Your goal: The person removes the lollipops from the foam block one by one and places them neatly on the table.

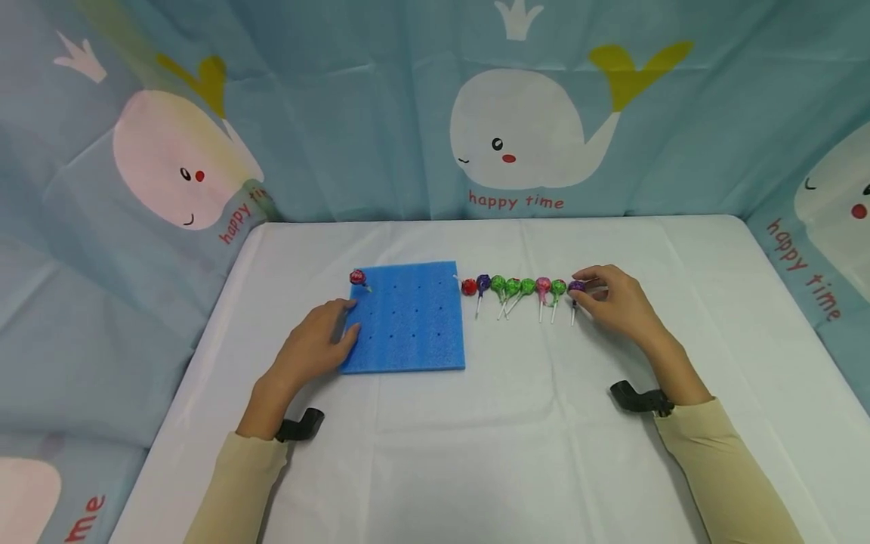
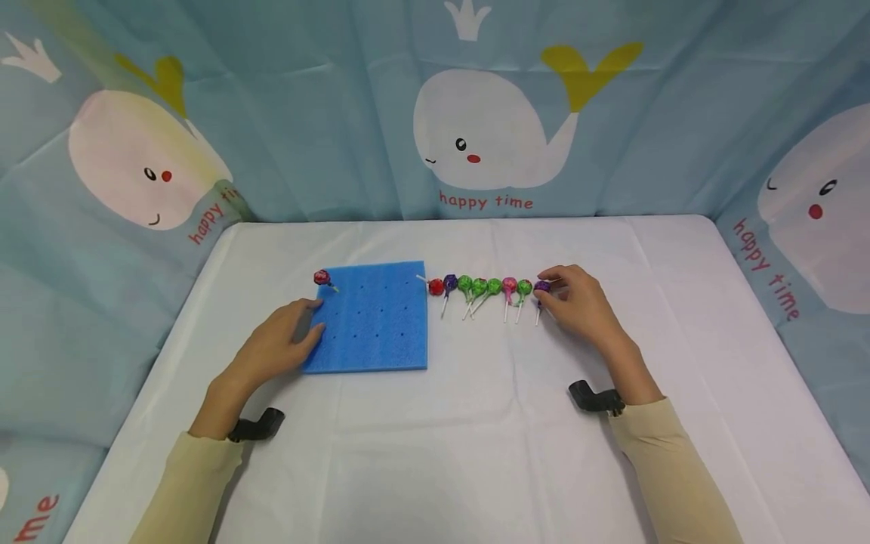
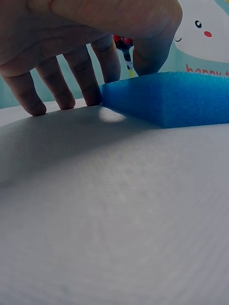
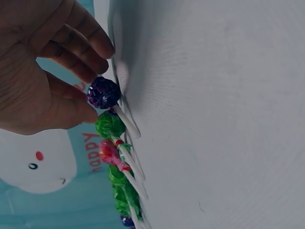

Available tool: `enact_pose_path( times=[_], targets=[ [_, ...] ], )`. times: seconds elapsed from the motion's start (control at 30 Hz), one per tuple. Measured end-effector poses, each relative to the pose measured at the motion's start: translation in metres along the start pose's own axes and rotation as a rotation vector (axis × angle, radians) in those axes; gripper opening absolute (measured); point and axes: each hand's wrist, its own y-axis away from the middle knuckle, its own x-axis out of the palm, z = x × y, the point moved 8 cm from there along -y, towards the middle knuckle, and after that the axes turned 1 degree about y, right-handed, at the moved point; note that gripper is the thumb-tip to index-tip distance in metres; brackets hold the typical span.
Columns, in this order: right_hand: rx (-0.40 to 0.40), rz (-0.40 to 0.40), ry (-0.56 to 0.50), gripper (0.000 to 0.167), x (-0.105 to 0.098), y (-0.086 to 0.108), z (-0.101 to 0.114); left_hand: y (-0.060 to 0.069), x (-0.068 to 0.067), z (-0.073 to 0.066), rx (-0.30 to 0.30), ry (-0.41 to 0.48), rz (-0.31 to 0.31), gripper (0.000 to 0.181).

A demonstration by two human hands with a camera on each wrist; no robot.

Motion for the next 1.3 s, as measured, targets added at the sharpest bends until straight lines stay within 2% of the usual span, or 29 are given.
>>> enact_pose_path(
  times=[0.3, 0.47, 0.67, 0.97, 1.17, 1.3],
  targets=[
    [-0.055, -0.011, -0.006, 0.032, -0.003, 0.0, 0.012, 0.001, -0.001, 0.0, -0.001, -0.006, 0.004, 0.057],
    [-0.089, -0.043, 0.04, 0.032, -0.006, 0.0, 0.023, 0.0, -0.003, -0.002, -0.003, -0.011, 0.004, 0.057],
    [-0.102, -0.034, 0.039, 0.032, 0.0, -0.002, 0.033, 0.0, -0.001, 0.0, -0.003, 0.0, 0.009, 0.057],
    [-0.209, -0.031, 0.001, 0.031, 0.014, -0.017, 0.066, -0.005, -0.005, -0.001, 0.0, -0.007, -0.008, 0.058],
    [-0.265, -0.004, -0.049, 0.041, 0.031, -0.023, 0.092, -0.003, -0.003, -0.002, 0.0, 0.004, 0.004, 0.057],
    [-0.296, -0.001, -0.074, 0.039, 0.04, -0.028, 0.112, -0.002, -0.001, -0.001, 0.001, 0.001, 0.011, 0.058]
  ],
)
